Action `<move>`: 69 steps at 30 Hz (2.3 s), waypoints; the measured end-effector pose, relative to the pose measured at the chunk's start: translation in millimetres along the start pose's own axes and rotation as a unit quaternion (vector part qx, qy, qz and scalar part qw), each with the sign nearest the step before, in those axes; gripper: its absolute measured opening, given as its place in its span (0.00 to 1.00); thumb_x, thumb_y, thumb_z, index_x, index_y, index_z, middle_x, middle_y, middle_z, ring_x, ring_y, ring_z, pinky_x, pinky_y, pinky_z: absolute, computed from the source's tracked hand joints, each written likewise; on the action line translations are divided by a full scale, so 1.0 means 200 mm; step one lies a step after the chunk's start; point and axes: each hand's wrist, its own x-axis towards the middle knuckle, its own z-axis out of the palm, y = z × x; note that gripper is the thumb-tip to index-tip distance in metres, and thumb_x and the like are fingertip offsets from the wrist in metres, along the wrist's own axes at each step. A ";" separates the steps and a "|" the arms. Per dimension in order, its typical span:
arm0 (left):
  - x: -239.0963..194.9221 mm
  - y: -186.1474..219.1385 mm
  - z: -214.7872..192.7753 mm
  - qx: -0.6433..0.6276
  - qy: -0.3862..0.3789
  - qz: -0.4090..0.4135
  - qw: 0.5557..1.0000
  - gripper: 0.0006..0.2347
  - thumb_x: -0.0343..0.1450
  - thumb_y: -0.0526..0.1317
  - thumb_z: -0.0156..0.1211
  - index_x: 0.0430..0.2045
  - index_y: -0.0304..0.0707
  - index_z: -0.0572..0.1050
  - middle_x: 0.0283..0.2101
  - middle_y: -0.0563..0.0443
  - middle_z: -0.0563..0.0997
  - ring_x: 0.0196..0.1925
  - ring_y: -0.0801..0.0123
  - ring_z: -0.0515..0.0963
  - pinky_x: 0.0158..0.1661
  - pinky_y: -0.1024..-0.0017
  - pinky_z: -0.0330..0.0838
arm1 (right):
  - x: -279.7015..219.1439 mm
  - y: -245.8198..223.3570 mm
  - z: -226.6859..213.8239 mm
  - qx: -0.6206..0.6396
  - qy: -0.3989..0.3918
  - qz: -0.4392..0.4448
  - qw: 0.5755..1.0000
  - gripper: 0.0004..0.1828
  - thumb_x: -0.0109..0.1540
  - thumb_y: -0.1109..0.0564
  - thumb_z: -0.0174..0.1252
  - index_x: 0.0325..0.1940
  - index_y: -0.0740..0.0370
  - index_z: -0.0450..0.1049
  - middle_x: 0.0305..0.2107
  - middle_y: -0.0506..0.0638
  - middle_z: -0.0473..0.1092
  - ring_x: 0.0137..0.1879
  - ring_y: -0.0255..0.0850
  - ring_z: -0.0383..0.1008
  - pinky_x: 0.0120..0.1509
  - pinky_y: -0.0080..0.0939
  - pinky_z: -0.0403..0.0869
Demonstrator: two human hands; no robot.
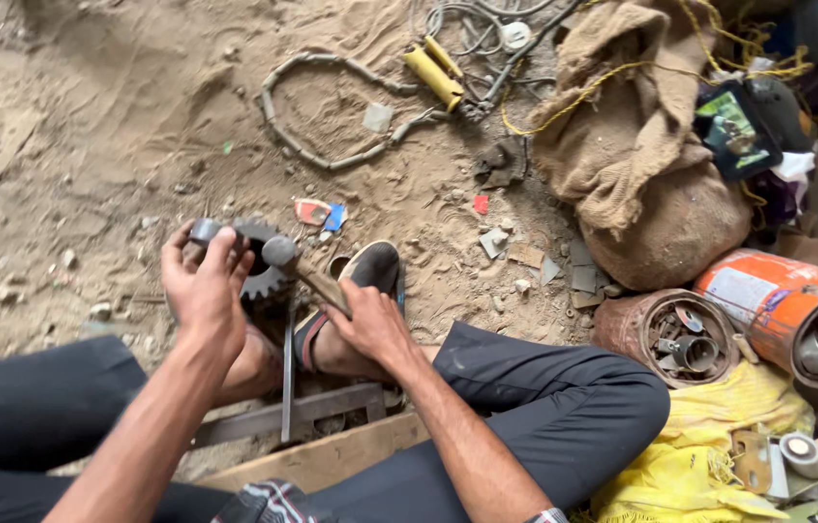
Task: The person sits on the ground and uses a hammer to strike a cylindrical metal part placed on a gear. The person repeatedly adjusts the part and strikes it to shape or fit it.
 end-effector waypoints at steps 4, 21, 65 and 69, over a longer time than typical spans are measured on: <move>-0.13 0.22 0.00 0.050 -0.094 -0.065 0.992 0.22 0.70 0.30 0.62 0.60 0.39 0.66 0.50 0.47 0.77 0.48 0.67 0.82 0.51 0.68 0.81 | -0.01 -0.01 -0.02 -0.016 -0.001 -0.031 0.999 0.20 0.63 0.45 0.63 0.41 0.64 0.69 0.36 0.63 0.74 0.43 0.65 0.76 0.44 0.61 0.74; -0.21 -0.01 -0.02 0.024 -0.160 -0.166 0.973 0.09 0.74 0.40 0.61 0.41 0.33 0.75 0.37 0.50 0.80 0.39 0.69 0.82 0.45 0.64 0.79 | 0.04 0.04 0.05 0.018 0.072 -0.083 0.994 0.30 0.60 0.43 0.66 0.60 0.62 0.72 0.48 0.61 0.75 0.54 0.57 0.77 0.57 0.54 0.75; -0.31 0.02 0.04 0.207 -0.274 -0.206 0.916 0.16 0.74 0.45 0.59 0.54 0.41 0.71 0.47 0.53 0.80 0.49 0.76 0.79 0.46 0.72 0.78 | 0.03 -0.15 -0.19 0.290 0.066 -0.152 0.942 0.10 0.60 0.64 0.67 0.45 0.64 0.75 0.40 0.48 0.72 0.48 0.34 0.76 0.53 0.34 0.77; -0.31 0.03 0.04 0.207 -0.268 -0.207 0.918 0.16 0.74 0.45 0.59 0.53 0.40 0.72 0.46 0.52 0.80 0.48 0.76 0.80 0.46 0.72 0.77 | 0.02 -0.15 -0.17 0.282 0.066 -0.144 0.946 0.10 0.61 0.63 0.68 0.44 0.63 0.76 0.39 0.47 0.72 0.47 0.33 0.75 0.51 0.33 0.76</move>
